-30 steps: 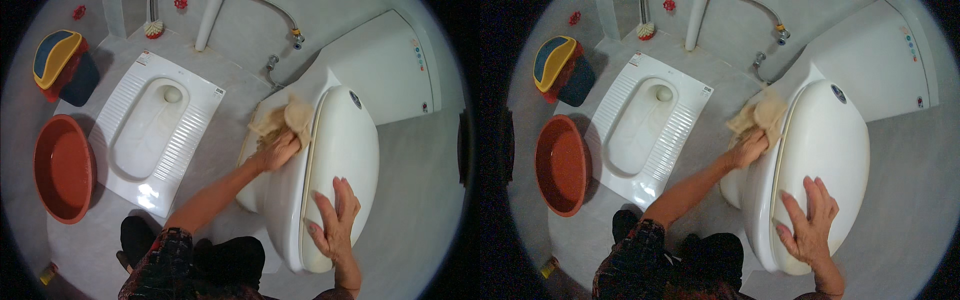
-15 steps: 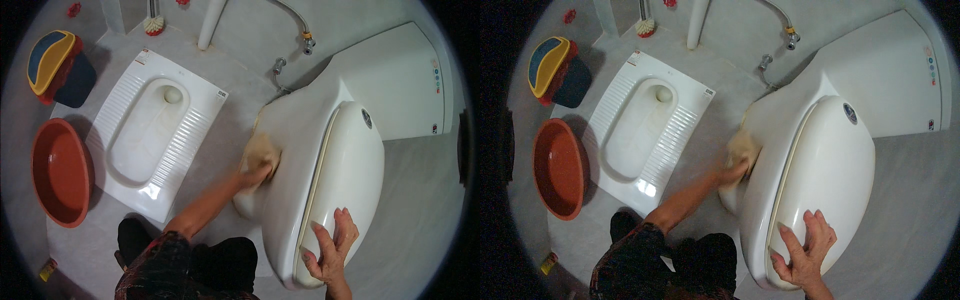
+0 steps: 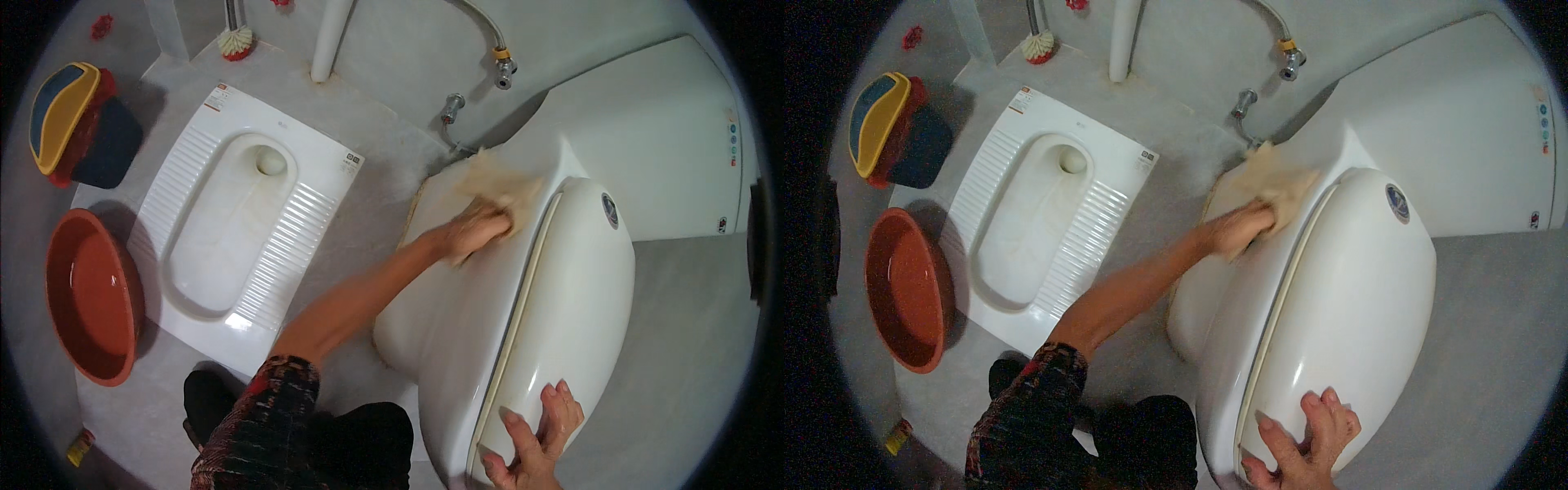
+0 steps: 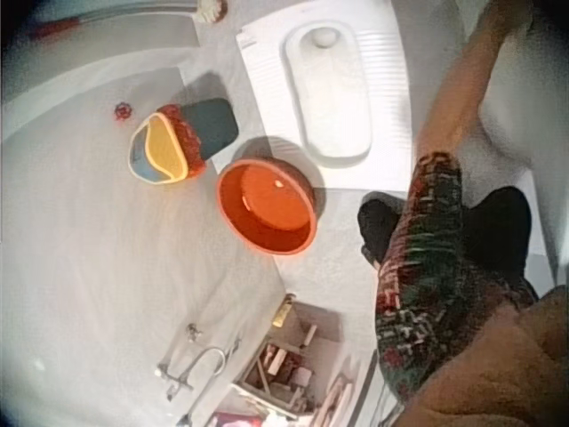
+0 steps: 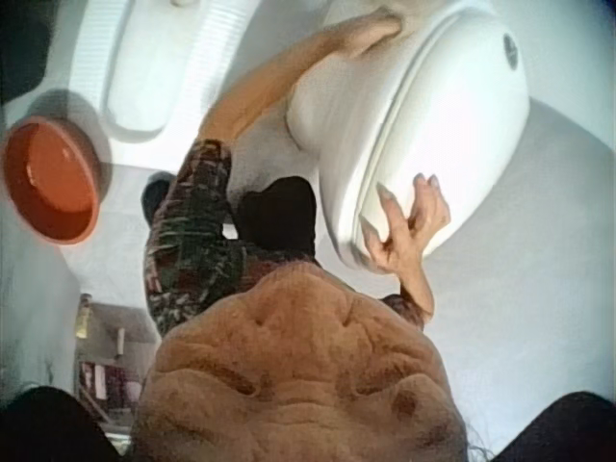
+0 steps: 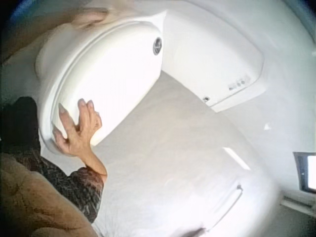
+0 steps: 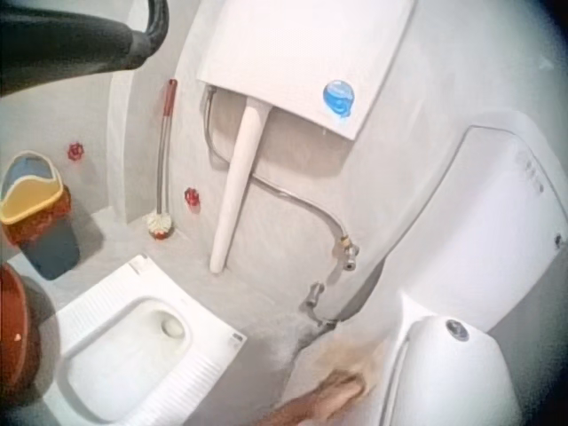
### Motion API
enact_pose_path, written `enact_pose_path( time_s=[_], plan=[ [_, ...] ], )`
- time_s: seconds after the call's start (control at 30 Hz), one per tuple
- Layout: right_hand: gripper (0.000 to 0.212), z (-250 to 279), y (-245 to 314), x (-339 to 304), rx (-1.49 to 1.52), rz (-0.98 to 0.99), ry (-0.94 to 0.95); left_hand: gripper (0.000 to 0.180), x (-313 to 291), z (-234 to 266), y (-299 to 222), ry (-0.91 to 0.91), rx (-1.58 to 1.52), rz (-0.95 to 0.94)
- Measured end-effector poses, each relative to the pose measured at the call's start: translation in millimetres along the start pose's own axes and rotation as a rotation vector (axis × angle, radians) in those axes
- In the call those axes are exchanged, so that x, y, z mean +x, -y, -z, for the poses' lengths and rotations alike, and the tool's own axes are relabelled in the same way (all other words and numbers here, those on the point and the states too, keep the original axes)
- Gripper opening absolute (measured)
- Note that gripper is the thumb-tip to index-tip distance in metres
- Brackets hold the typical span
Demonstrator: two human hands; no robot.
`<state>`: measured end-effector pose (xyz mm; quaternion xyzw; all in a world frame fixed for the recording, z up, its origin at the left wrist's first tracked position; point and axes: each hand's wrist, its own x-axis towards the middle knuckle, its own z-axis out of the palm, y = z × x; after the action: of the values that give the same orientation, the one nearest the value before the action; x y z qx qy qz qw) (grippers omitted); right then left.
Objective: The person wipes the bathroom walls and toilet surfaces using a cloth. They dip the cloth into a red basin of water, wring it out, and continue wiping the toilet seat, lid, and tank. The person also wipes the wall near a towel rack.
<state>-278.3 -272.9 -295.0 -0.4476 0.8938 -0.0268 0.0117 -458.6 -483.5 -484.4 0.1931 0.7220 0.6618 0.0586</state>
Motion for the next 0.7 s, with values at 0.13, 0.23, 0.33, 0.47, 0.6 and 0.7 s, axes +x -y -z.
enact_pose_path(
  time_s=[0.13,0.23,0.33,0.47,0.6,0.7],
  plan=[
    [0.044,-6,-3,-1,0.028,-0.003,-0.014,0.042,48,6,-10,-0.215,-0.383,-0.060],
    [0.046,-7,-3,-1,0.003,0.024,-0.017,0.045,59,1,7,-0.330,-0.426,-0.106],
    [0.047,-8,-3,-2,0.002,0.015,-0.005,0.054,65,7,46,-0.085,-0.266,0.121],
    [0.047,-10,-2,-3,0.020,0.012,-0.020,0.067,43,-30,111,-0.497,-0.467,0.312],
    [0.046,-8,-4,-4,-0.017,-0.020,-0.002,0.076,6,-54,127,-0.311,-0.555,0.592],
    [0.046,-7,-1,0,0.003,0.003,-0.008,0.073,-33,-73,146,-0.298,-0.529,0.640]
  ],
)
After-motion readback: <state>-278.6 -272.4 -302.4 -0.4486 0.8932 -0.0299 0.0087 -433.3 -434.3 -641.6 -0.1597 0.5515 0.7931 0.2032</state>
